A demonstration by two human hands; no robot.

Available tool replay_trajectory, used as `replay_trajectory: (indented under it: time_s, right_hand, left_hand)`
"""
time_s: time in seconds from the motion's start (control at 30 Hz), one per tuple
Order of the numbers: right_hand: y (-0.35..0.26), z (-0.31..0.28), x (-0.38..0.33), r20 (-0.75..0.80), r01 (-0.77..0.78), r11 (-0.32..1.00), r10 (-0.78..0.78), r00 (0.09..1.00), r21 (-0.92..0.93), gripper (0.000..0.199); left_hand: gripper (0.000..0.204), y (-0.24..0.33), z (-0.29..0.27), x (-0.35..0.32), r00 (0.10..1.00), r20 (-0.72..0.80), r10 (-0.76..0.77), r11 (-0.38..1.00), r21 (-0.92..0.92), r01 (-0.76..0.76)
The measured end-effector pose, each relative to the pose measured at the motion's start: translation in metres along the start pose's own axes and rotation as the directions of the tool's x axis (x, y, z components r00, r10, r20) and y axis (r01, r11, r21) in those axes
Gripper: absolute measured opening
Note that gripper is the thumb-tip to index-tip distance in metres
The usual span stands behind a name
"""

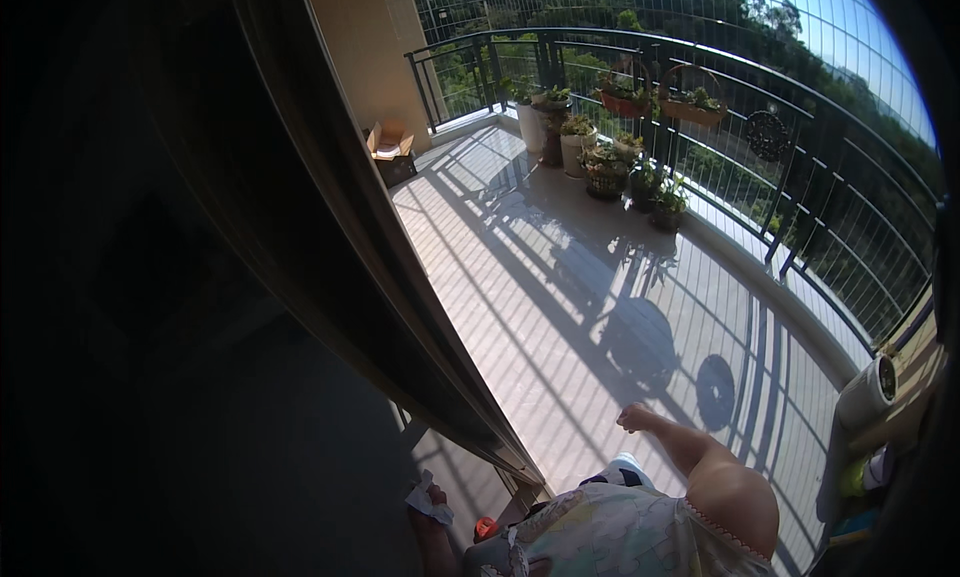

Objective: The person mops the kitchen and bathroom floors with a flat mop, then uses a tissue to wipe a balcony door frame and a wall corner. They move between rooms, rinse the mop in a bucket, and handle a tissue from a wall-mounted dispenser.

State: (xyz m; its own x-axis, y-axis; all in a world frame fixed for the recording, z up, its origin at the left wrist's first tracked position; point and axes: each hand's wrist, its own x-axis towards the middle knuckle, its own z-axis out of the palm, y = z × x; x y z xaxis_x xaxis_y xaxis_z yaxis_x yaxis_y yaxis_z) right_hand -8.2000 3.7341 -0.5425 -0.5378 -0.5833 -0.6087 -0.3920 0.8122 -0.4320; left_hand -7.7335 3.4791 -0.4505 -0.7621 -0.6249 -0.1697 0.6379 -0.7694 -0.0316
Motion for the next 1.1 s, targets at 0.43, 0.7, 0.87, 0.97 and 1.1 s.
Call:
replay_trajectory:
  time_s: [0.43,0.7,0.87,0.97,1.1]
  right_hand:
    - [0.018,0.248,-0.462,0.318,-0.844,0.317,0.930,0.186,-0.433,0.084]
    - [-0.036,0.256,-0.469,0.544,0.070,0.552,0.780,0.309,-0.831,0.033]
    - [-0.056,0.253,-0.476,0.526,0.148,0.516,0.739,0.421,-0.844,0.030]
    - [-0.061,0.246,-0.464,0.506,0.135,0.506,0.728,0.462,-0.852,0.028]
    - [-0.071,0.250,-0.441,0.449,0.046,0.507,0.714,0.537,-0.861,0.027]
  left_hand:
    - [0.023,0.085,0.041,0.074,0.680,-0.348,-0.645,0.491,0.493,0.718]
    - [0.021,0.070,0.030,0.004,0.565,-0.329,-0.757,0.412,0.430,0.803]
    - [0.022,0.095,0.021,-0.031,0.433,-0.317,-0.844,0.341,0.307,0.889]
    - [0.020,0.104,0.017,-0.039,0.513,-0.349,-0.784,0.390,0.366,0.845]
    - [0.019,0.102,0.018,-0.033,0.534,-0.307,-0.788,0.460,0.285,0.841]
